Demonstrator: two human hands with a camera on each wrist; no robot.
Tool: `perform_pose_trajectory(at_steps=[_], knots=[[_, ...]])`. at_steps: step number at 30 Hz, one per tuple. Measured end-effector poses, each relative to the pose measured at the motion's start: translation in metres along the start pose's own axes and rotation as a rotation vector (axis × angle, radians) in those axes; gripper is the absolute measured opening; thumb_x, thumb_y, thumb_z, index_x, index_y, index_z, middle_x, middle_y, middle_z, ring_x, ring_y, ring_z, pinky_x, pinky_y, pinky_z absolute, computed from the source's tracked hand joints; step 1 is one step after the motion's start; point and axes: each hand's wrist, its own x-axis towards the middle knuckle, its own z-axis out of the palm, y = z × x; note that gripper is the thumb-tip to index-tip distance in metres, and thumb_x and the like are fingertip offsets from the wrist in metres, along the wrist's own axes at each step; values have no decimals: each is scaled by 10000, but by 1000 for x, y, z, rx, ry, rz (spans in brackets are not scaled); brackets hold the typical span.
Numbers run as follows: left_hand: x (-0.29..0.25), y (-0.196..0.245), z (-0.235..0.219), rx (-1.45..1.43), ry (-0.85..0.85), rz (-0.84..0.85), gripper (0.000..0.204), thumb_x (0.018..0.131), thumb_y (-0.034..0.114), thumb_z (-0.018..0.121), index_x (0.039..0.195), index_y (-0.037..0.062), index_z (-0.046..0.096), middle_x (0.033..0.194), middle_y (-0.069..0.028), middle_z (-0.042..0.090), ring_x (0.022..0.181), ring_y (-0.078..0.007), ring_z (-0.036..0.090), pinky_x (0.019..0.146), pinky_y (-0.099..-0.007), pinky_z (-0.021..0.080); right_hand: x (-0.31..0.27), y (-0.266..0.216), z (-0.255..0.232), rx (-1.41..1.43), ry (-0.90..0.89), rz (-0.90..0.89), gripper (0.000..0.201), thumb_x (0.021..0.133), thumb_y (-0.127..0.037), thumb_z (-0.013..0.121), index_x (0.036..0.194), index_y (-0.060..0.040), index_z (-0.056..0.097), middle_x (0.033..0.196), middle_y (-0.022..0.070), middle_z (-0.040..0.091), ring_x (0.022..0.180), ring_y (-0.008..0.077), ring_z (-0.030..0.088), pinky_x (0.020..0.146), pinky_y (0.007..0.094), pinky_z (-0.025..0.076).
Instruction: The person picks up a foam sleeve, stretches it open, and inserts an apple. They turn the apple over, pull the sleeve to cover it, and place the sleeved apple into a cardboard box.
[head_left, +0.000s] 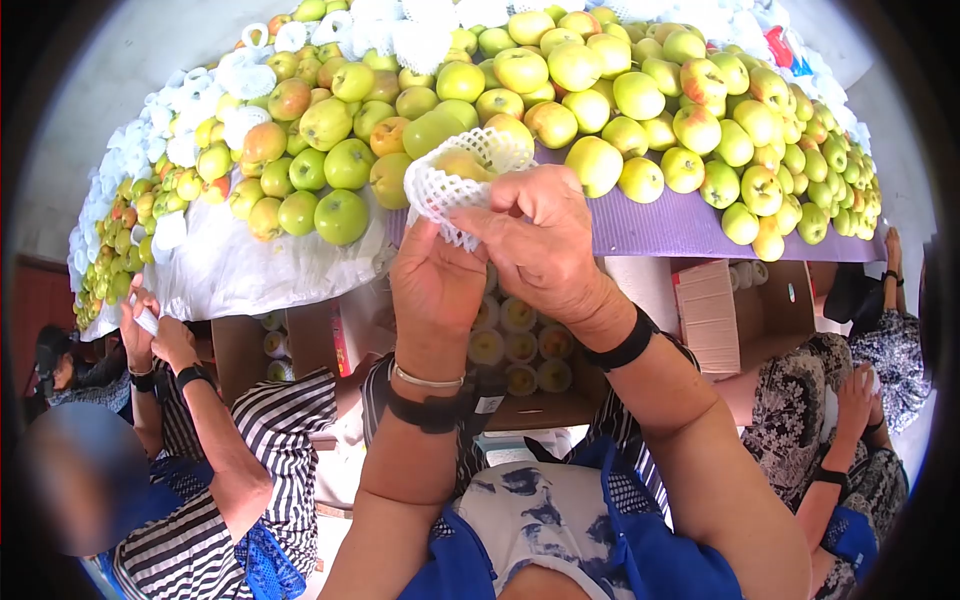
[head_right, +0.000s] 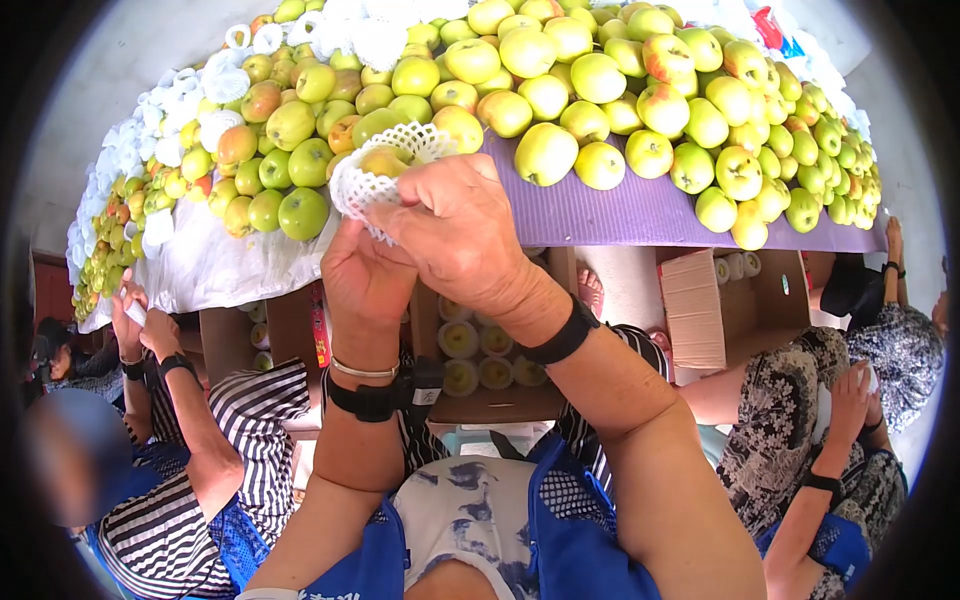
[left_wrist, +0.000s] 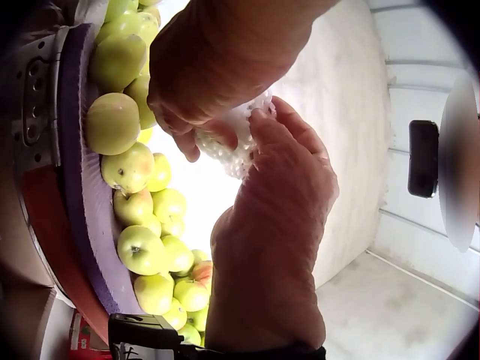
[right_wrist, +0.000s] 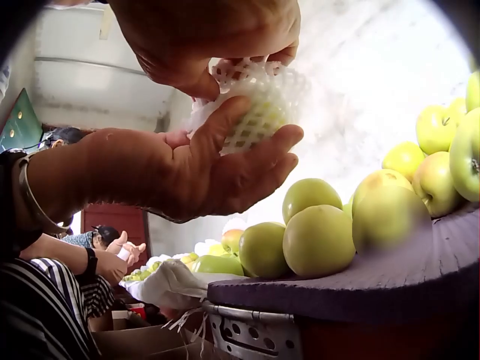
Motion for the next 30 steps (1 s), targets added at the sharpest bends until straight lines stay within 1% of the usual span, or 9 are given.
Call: perform_pose_trajectory(at_steps=[4,9,12,16,18,21,24,28,30], knots=[[1,0,2,-33,10,33,502,871,114,471,1331,-14,315,1345,-157,408,1241,-287,399,1061,-431,295,-1,-1,0,4,13,-3,260,581,24,645,807,-99,685,728,14,521,655,195,496,596,310,356],[2,4,5,-34,-129,42,518,855,134,495,1327,-6,332,1342,-142,413,1239,-284,396,1067,-431,272,-4,1,4,51,18,23,269,580,47,630,807,-91,666,742,33,528,667,209,502,607,316,365],[-1,7,12,5,-170,68,532,860,157,502,1337,6,320,1354,-134,397,1248,-284,383,1071,-434,258,-4,4,4,36,7,2,190,602,-64,681,786,-96,646,756,23,510,681,210,517,622,323,383],[-4,9,18,79,-202,121,549,881,193,503,1358,26,289,1378,-126,365,1262,-285,362,1074,-438,245,-7,4,5,102,-33,-1,187,604,-30,674,780,-82,634,767,31,522,694,219,527,624,331,389],[-2,10,21,165,-123,111,549,899,227,491,1365,34,274,1384,-123,358,1264,-284,359,1071,-447,247,-9,3,2,161,-109,27,197,611,-26,680,796,-68,626,788,43,539,721,229,544,665,342,415],[-2,10,24,204,-110,85,545,920,268,466,1368,33,265,1387,-122,354,1268,-285,355,1062,-455,262,1,-5,-7,309,89,351,210,634,-48,688,831,-47,615,863,86,561,821,252,560,767,354,437],[-2,7,21,242,-151,39,541,932,282,443,1367,21,258,1385,-122,355,1268,-282,357,1047,-452,289,13,2,-16,232,153,449,244,646,-77,700,870,-35,612,929,126,559,908,274,546,838,347,432],[-4,-1,28,319,-105,6,494,919,252,463,1315,-12,331,1294,-138,438,1192,-261,444,995,-404,361,10,18,-19,364,-37,495,217,718,-84,691,912,-9,627,948,124,555,916,243,539,807,323,443],[-4,-2,26,408,-115,-29,493,909,246,484,1305,-16,350,1283,-136,448,1185,-252,449,995,-394,361,5,24,-18,458,-43,523,127,775,-59,652,876,15,629,854,98,575,812,206,561,738,290,457]])
